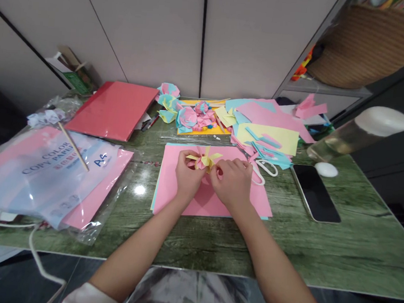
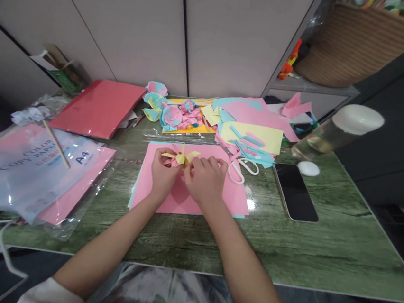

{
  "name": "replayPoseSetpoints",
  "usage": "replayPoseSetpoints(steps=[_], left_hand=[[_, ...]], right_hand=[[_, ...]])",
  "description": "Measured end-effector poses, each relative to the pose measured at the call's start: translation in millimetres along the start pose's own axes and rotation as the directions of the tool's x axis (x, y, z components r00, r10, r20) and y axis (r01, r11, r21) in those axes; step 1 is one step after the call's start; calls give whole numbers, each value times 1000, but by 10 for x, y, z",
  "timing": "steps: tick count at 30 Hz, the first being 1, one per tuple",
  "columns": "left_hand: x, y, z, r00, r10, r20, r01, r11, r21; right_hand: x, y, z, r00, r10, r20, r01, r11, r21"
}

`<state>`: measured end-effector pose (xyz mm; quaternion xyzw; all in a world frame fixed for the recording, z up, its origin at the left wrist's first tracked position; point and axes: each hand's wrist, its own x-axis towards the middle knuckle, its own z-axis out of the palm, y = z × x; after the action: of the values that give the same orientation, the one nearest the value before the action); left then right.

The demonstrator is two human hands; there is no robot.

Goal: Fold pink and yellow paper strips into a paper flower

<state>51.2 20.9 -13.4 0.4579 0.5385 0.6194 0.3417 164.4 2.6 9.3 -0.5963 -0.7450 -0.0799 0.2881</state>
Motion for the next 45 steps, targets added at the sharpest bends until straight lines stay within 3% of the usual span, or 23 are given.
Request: replayPoseSetpoints(steps=[4,12,14,16,18,22,25,27,29,32,34,35,36,37,38,39,40,42,45], left_hand=[[-10,0,1,1000,6,-4,-6,1000,14],[-24,26,8,999,-12,-35,12,1000,2],[-9,14,5,998,-52,-26,51,998,-45],[26,-7,-9,987,-154,48,159,977,-138],[79,-28,-39,940,-274,202,316,922,-222],[170,-45,-127,818,-342,463,488,838,-243],[189,-57,-187,742,-346,574,561,789,-250],[193,-76,-216,719,-342,605,585,769,-260],[205,-94,-241,711,-341,615,596,756,-270],[244,-81,-267,703,-337,627,604,748,-276],[274,-31,-280,727,-317,610,568,777,-273],[285,6,-286,780,-282,558,486,835,-258],[291,49,-294,868,-218,447,358,897,-258],[291,98,-303,949,-130,288,206,946,-250],[283,151,-312,991,-31,127,57,978,-202],[269,204,-320,997,65,32,-62,993,-104],[250,255,-327,990,140,34,-141,990,21],[205,341,-331,957,184,222,-230,952,200],[154,401,-314,925,219,309,-309,909,279]], right_hand=[[-3,-15,-7,998,-43,34,43,999,6],[-50,-52,71,991,-131,-33,130,991,-10],[-49,-54,80,989,-147,-30,147,989,2],[-27,-38,58,987,-161,-5,161,985,60],[18,6,8,990,-140,25,133,973,188],[126,150,-97,988,150,-41,-106,842,530],[160,218,-114,990,64,129,-138,685,715],[150,219,-98,973,5,230,-183,623,760],[127,196,-77,971,15,240,-198,612,765],[89,153,-51,989,-3,147,-109,661,743],[69,135,-38,999,-42,24,15,735,678],[60,130,-32,997,-65,-51,82,777,624],[52,129,-29,988,-86,-128,144,816,560],[45,129,-28,973,-110,-201,197,849,491],[40,132,-30,959,-135,-250,234,873,427],[35,134,-35,945,-153,-290,259,889,377],[32,138,-42,931,-181,-318,290,896,337],[27,144,-61,913,-226,-339,326,904,276],[21,153,-83,905,-265,-331,340,920,193]])
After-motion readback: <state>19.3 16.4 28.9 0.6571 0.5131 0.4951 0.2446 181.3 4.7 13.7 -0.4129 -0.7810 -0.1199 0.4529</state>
